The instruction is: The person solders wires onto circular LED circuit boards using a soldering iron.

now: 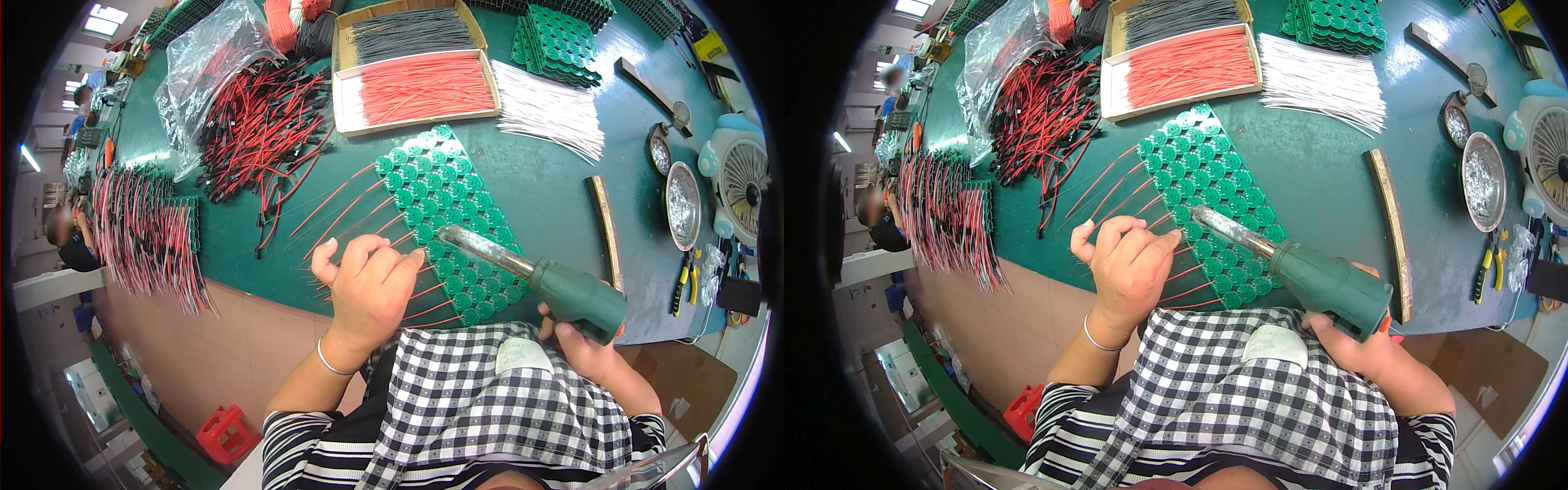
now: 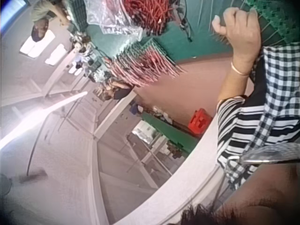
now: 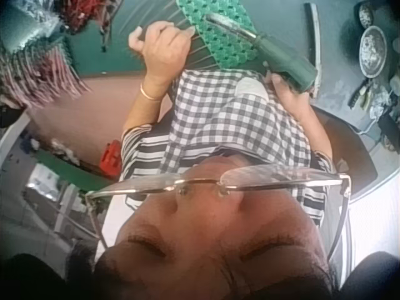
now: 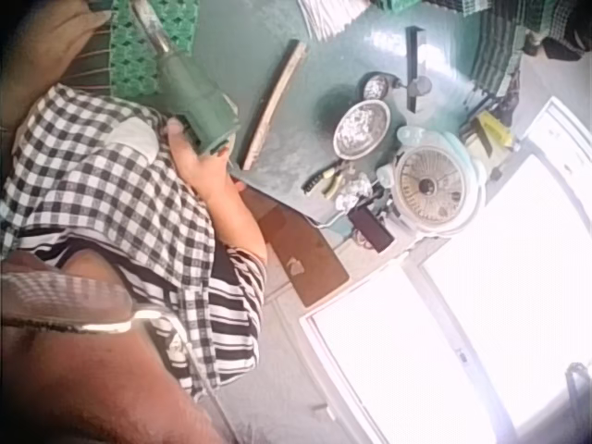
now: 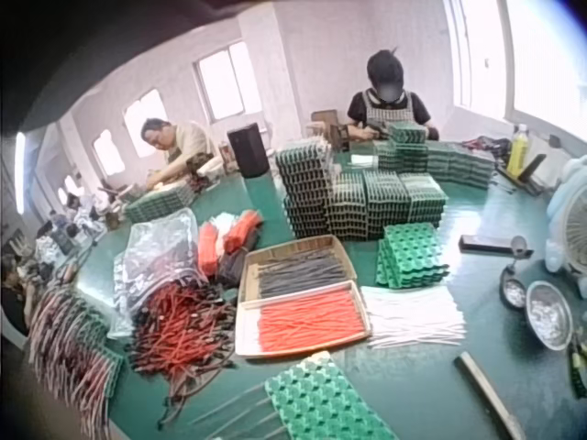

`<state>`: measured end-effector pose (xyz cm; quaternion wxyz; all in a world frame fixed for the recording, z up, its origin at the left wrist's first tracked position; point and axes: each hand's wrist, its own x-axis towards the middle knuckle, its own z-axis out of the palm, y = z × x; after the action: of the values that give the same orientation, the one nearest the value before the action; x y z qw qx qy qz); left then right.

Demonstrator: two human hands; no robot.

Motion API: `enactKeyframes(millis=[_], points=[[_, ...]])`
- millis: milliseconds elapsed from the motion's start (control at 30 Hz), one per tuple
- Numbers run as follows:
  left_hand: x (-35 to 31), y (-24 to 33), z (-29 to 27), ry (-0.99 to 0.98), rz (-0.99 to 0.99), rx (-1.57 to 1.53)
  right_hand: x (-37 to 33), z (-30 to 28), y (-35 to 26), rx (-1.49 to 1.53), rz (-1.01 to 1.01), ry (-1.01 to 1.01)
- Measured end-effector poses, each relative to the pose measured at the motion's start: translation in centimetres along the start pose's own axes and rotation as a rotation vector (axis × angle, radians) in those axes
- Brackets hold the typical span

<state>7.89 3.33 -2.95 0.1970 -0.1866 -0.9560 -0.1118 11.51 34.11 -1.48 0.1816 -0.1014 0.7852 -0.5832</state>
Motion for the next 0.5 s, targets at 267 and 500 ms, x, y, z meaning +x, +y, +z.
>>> enactKeyframes(millis=[267,500], points=[[-0.1,0.1,0.3,0.019,-0.019,-0.004,-0.2,0.9,0.2,0.263,0.025,0.065],[-1.1,0.5,0.3,0.068,-0.002,0.010,-1.6,1.0,1.2,0.283,0.043,0.083]])
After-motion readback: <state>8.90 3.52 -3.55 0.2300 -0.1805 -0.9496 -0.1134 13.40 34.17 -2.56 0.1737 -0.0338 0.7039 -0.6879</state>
